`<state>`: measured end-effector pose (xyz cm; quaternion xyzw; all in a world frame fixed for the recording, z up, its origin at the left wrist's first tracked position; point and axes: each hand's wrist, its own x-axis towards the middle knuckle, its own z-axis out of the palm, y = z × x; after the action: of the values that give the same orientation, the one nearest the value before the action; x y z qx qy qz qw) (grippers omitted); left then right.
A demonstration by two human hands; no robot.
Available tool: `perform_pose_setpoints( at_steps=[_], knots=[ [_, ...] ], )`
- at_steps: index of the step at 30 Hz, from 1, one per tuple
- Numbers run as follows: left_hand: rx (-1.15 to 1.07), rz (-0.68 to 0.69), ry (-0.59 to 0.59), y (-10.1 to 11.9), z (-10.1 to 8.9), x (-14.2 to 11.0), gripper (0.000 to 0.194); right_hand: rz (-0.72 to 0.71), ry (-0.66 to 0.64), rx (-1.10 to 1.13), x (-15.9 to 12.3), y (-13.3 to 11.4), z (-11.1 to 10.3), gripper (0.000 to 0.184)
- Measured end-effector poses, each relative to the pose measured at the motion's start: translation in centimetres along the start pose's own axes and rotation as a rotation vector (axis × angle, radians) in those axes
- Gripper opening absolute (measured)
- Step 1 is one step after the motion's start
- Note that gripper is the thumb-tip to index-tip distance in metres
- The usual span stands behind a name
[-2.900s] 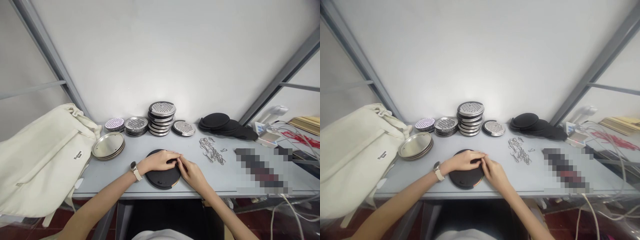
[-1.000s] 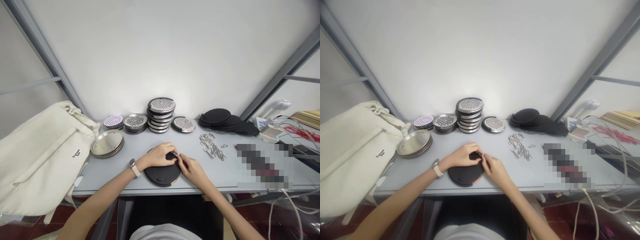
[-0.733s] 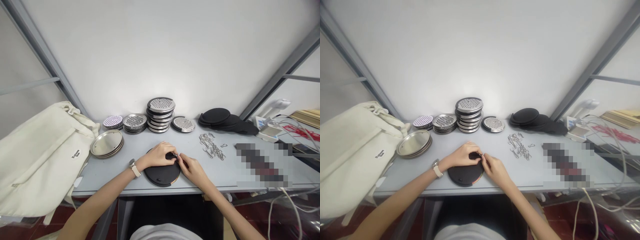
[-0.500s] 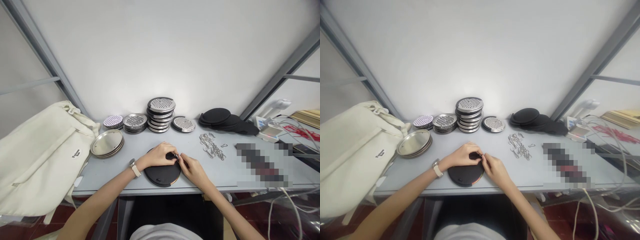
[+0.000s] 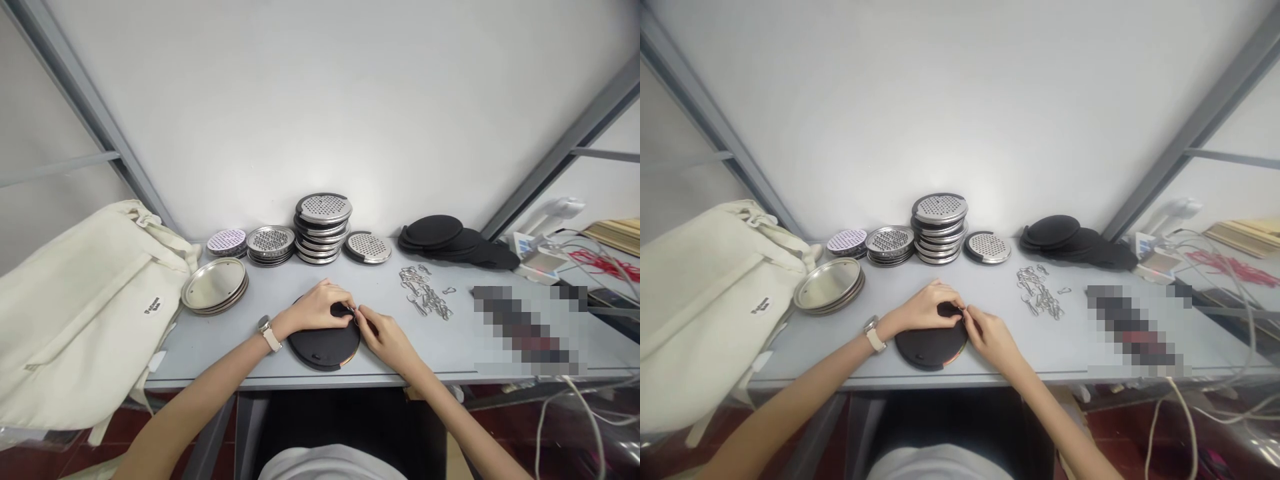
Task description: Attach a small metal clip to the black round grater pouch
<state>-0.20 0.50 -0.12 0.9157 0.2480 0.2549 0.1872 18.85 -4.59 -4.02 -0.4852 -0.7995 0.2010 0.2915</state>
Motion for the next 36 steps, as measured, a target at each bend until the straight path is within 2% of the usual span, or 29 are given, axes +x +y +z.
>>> perform_pose_setpoints(
  at_steps=[5, 22, 28, 36],
  knots=[
    [-0.012, 0.004, 0.003, -0.05, 0.11, 0.02, 0.013, 0.014, -0.017, 0.019, 0.02, -0.16, -0.07, 0.025],
    [-0.041, -0.032, -0.014, 0.36, 0.02, 0.12, 0.008, 0.07, 0.01, 0.014, -0.1, -0.34, 0.19, 0.02],
    [-0.04, -0.012, -0.016, 0.33, -0.09, 0.08, 0.009, 0.086, 0.035, 0.057, -0.13, -0.41, 0.15, 0.011],
    [-0.038, -0.034, -0.035, 0.32, -0.11, 0.12, 0.01, 0.06, 0.076, 0.005, -0.27, -0.5, -0.06, 0.021]
  ],
)
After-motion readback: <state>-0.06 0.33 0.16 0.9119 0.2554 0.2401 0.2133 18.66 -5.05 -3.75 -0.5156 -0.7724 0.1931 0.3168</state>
